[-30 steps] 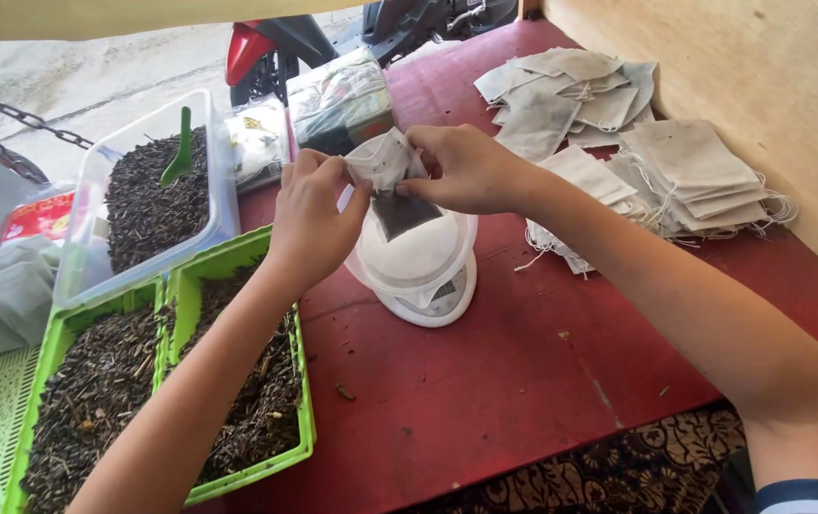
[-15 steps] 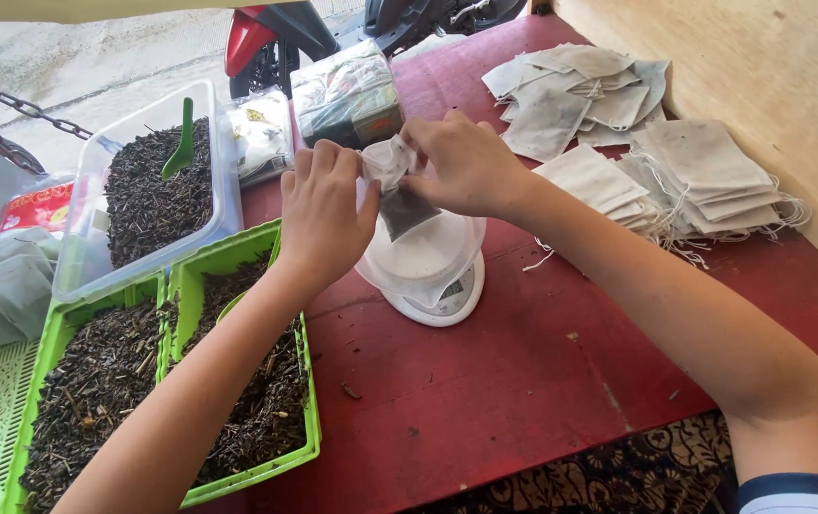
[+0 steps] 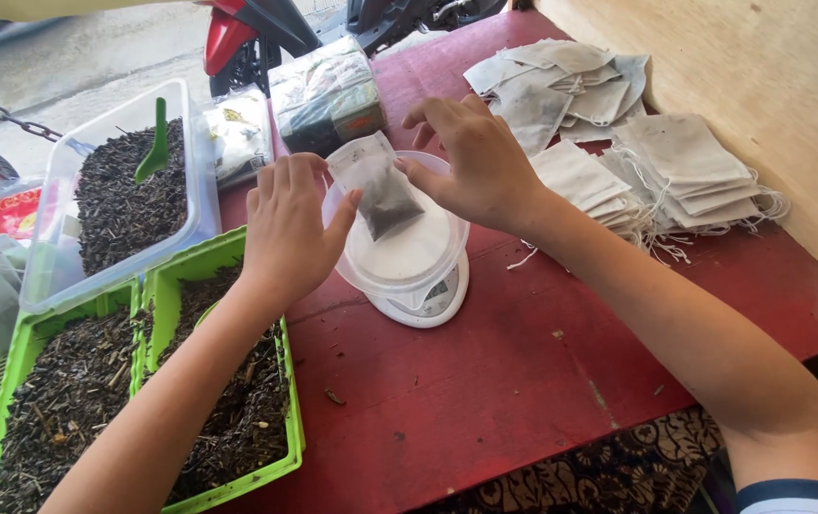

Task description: Filling small tea bags with loose tea leaves using a plastic scoop

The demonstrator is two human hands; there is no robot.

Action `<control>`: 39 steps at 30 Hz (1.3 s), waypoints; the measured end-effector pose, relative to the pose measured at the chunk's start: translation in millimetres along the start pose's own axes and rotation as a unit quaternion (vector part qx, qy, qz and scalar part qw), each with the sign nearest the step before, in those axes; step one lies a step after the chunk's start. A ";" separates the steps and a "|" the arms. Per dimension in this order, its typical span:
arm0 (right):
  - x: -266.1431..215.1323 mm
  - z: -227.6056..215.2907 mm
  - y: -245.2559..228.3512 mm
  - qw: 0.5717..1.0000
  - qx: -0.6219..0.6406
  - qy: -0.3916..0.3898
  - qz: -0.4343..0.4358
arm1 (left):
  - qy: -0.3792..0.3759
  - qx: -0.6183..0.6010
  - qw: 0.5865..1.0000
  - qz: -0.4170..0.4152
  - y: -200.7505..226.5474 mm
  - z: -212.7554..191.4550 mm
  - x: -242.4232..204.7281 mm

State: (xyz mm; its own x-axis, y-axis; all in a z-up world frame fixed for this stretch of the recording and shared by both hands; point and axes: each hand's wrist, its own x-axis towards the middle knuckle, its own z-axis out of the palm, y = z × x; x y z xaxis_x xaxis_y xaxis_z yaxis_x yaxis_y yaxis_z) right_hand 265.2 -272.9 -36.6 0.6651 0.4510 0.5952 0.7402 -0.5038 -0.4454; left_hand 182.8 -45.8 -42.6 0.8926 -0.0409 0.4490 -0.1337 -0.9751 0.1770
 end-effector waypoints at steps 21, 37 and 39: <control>-13.5 12.5 5.8 0.998 0.024 0.048 -0.033 | 0.006 -0.099 0.995 -0.028 3.8 -14.1 -18.9; -17.2 26.3 12.7 0.999 0.019 0.006 0.043 | 0.030 -0.055 0.998 -0.017 -13.8 12.3 1.0; -17.6 25.3 13.8 0.999 0.016 0.017 0.040 | 0.038 -0.084 0.995 -0.034 -7.7 12.9 3.7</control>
State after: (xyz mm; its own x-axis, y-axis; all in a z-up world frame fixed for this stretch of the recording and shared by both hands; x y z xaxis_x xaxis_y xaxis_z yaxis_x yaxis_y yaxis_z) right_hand 266.1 -269.2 -70.2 0.7191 0.3845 0.5789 0.6877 -0.5134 -0.5133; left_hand 192.7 -41.3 -53.6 0.8674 0.0466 0.4955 -0.1505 -0.9244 0.3505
